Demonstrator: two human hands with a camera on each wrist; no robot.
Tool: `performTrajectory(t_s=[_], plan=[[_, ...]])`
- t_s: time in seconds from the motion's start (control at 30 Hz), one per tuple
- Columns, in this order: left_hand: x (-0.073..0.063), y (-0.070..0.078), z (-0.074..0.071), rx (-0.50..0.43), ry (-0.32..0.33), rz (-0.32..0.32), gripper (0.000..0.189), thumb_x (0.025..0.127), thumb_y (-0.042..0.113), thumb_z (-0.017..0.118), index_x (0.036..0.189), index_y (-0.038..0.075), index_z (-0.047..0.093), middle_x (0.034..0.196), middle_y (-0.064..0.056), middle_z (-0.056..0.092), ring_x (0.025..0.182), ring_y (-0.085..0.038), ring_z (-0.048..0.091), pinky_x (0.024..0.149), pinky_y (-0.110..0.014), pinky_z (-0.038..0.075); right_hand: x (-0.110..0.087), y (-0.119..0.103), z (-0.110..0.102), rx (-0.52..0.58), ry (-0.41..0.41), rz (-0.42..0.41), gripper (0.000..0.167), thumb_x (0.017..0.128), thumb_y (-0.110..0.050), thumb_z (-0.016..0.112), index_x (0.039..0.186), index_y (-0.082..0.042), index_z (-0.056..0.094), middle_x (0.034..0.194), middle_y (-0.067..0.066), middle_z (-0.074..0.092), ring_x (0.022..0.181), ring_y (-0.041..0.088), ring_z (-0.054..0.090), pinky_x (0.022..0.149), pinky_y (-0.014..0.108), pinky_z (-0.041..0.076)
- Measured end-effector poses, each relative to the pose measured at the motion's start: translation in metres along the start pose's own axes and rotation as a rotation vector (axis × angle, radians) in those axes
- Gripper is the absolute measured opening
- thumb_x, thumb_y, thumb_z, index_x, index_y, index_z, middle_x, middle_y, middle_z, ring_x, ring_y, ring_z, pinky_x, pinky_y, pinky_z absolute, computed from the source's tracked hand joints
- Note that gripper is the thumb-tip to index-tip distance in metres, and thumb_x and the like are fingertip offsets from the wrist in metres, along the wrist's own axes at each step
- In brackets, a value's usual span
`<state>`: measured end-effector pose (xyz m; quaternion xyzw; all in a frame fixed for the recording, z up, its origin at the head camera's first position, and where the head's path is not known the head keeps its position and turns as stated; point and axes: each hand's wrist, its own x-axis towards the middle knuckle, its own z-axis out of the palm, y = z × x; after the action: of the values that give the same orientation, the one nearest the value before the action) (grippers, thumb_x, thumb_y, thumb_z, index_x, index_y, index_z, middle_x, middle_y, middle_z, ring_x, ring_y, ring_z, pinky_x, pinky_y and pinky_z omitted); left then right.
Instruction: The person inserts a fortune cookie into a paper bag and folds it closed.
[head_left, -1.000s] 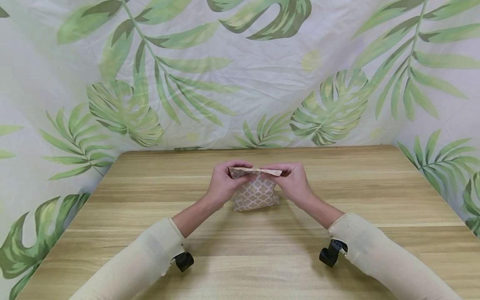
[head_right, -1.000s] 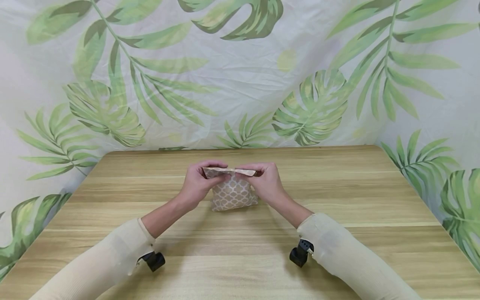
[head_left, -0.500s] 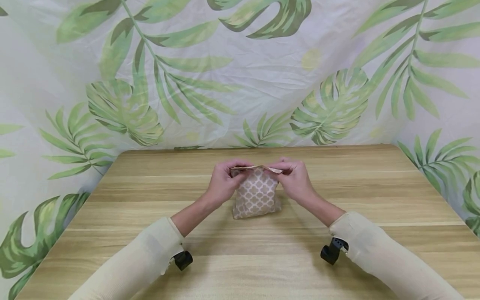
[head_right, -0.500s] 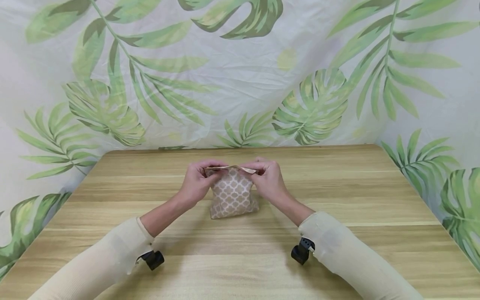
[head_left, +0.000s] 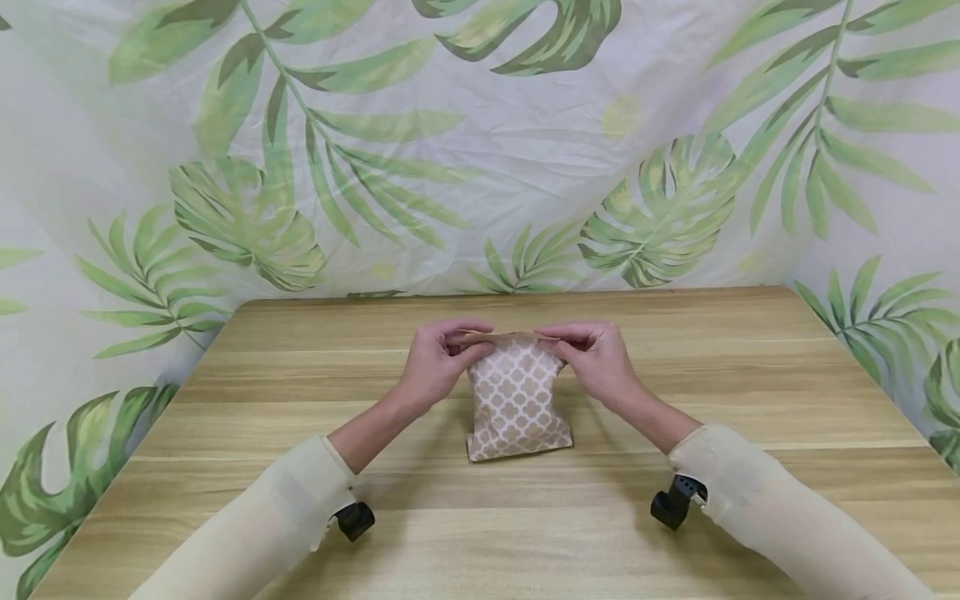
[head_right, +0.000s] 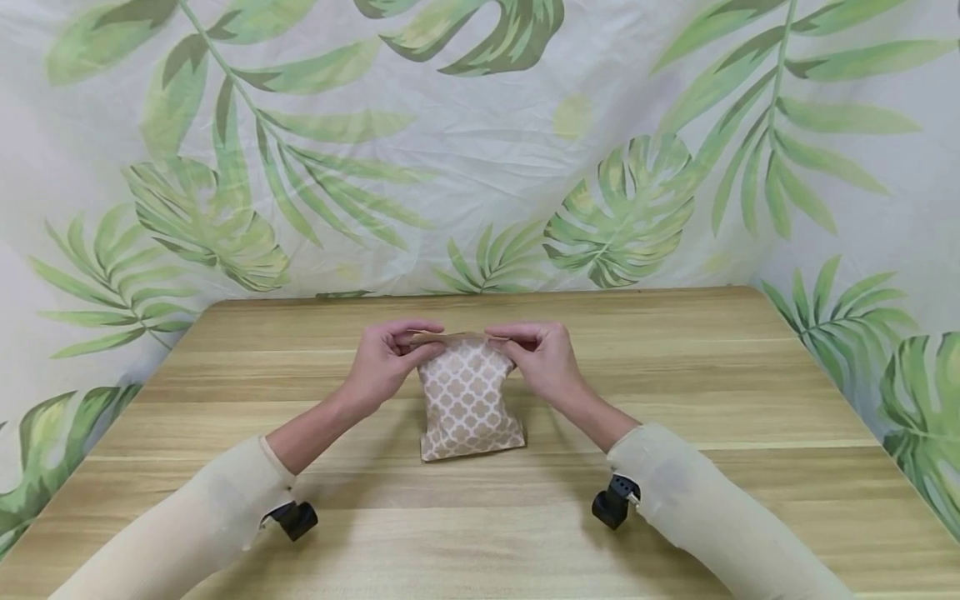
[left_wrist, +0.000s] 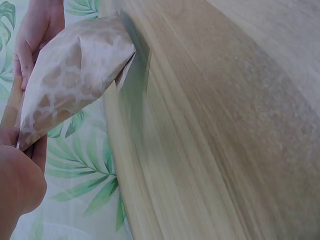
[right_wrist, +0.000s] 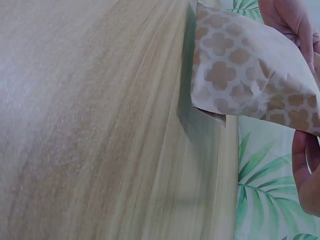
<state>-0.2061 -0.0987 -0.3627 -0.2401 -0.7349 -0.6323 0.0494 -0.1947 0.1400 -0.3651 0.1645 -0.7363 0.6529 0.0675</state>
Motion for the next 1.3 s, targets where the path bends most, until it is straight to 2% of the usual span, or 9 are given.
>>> performTrajectory(t_s=[0.13, 0.27, 0.37, 0.5, 0.67, 0.83, 0.93, 1.1, 1.3], plan=[[0.000, 0.000, -0.002, -0.020, -0.018, 0.020, 0.023, 0.089, -0.014, 0.071, 0.112, -0.016, 0.069, 0.092, -0.028, 0.075, 0.074, -0.008, 0.072, 0.062, -0.017, 0.054, 0.000, 0.000, -0.001, 0.006, -0.002, 0.007, 0.018, 0.094, 0.011, 0.068, 0.111, 0.016, 0.072, 0.104, 0.029, 0.074, 0.071, 0.003, 0.069, 0.063, 0.018, 0.057], [-0.001, -0.001, -0.004, -0.025, -0.037, 0.048, 0.023, 0.091, -0.015, 0.069, 0.114, -0.017, 0.067, 0.063, -0.008, 0.063, 0.051, -0.002, 0.045, 0.049, -0.016, 0.037, 0.000, 0.000, -0.002, 0.021, 0.003, 0.011, 0.019, 0.095, 0.010, 0.068, 0.112, 0.017, 0.071, 0.098, 0.024, 0.076, 0.068, 0.003, 0.066, 0.062, 0.019, 0.056], [-0.001, -0.001, -0.005, -0.021, -0.055, 0.071, 0.023, 0.092, -0.015, 0.068, 0.115, -0.017, 0.067, 0.057, 0.004, 0.051, 0.049, -0.004, 0.034, 0.047, -0.017, 0.030, -0.001, 0.000, -0.003, 0.031, 0.002, 0.006, 0.020, 0.095, 0.011, 0.066, 0.113, 0.017, 0.070, 0.095, 0.017, 0.078, 0.066, 0.003, 0.065, 0.061, 0.019, 0.056], [-0.002, -0.003, -0.006, -0.004, -0.074, 0.098, 0.023, 0.093, -0.014, 0.067, 0.116, -0.016, 0.067, 0.056, 0.004, 0.046, 0.048, -0.005, 0.032, 0.046, -0.018, 0.028, -0.002, 0.000, -0.003, 0.035, -0.005, -0.005, 0.019, 0.095, 0.012, 0.066, 0.113, 0.017, 0.070, 0.098, 0.019, 0.077, 0.066, 0.003, 0.065, 0.061, 0.019, 0.056], [-0.002, -0.005, -0.007, 0.008, -0.096, 0.109, 0.021, 0.095, -0.013, 0.064, 0.115, -0.013, 0.069, 0.066, -0.012, 0.063, 0.049, -0.006, 0.034, 0.047, -0.020, 0.029, -0.002, 0.002, -0.004, 0.041, -0.018, -0.017, 0.018, 0.094, 0.015, 0.064, 0.110, 0.019, 0.070, 0.104, 0.029, 0.074, 0.069, 0.002, 0.067, 0.063, 0.018, 0.056], [-0.002, -0.004, -0.007, 0.019, -0.110, 0.120, 0.018, 0.095, -0.014, 0.062, 0.112, -0.012, 0.070, 0.091, -0.027, 0.074, 0.053, -0.005, 0.045, 0.050, -0.019, 0.036, -0.002, 0.002, -0.006, 0.041, -0.038, -0.037, 0.017, 0.095, 0.014, 0.064, 0.110, 0.018, 0.071, 0.102, 0.016, 0.078, 0.072, 0.003, 0.068, 0.064, 0.018, 0.056], [-0.002, -0.005, -0.008, 0.027, -0.120, 0.122, 0.018, 0.095, -0.016, 0.061, 0.110, -0.013, 0.071, 0.100, -0.029, 0.074, 0.064, -0.004, 0.058, 0.056, -0.018, 0.045, -0.002, 0.003, -0.007, 0.042, -0.046, -0.043, 0.016, 0.095, 0.014, 0.063, 0.108, 0.018, 0.071, 0.102, 0.014, 0.078, 0.075, 0.003, 0.069, 0.065, 0.018, 0.056], [-0.003, -0.005, -0.010, 0.064, -0.148, 0.124, 0.022, 0.093, -0.021, 0.056, 0.104, -0.013, 0.073, 0.105, -0.028, 0.073, 0.083, -0.004, 0.066, 0.069, -0.018, 0.052, -0.002, 0.005, -0.008, 0.023, -0.058, -0.054, 0.014, 0.095, 0.015, 0.061, 0.101, 0.018, 0.073, 0.103, 0.025, 0.075, 0.080, 0.003, 0.069, 0.068, 0.018, 0.056], [-0.003, -0.005, -0.011, 0.179, -0.167, 0.194, 0.028, 0.090, -0.021, 0.055, 0.101, -0.008, 0.077, 0.104, -0.021, 0.076, 0.095, -0.019, 0.072, 0.077, -0.020, 0.056, -0.002, 0.005, -0.008, -0.005, -0.056, -0.058, 0.014, 0.096, 0.013, 0.060, 0.098, 0.016, 0.074, 0.102, 0.028, 0.074, 0.079, 0.004, 0.067, 0.066, 0.018, 0.053]])
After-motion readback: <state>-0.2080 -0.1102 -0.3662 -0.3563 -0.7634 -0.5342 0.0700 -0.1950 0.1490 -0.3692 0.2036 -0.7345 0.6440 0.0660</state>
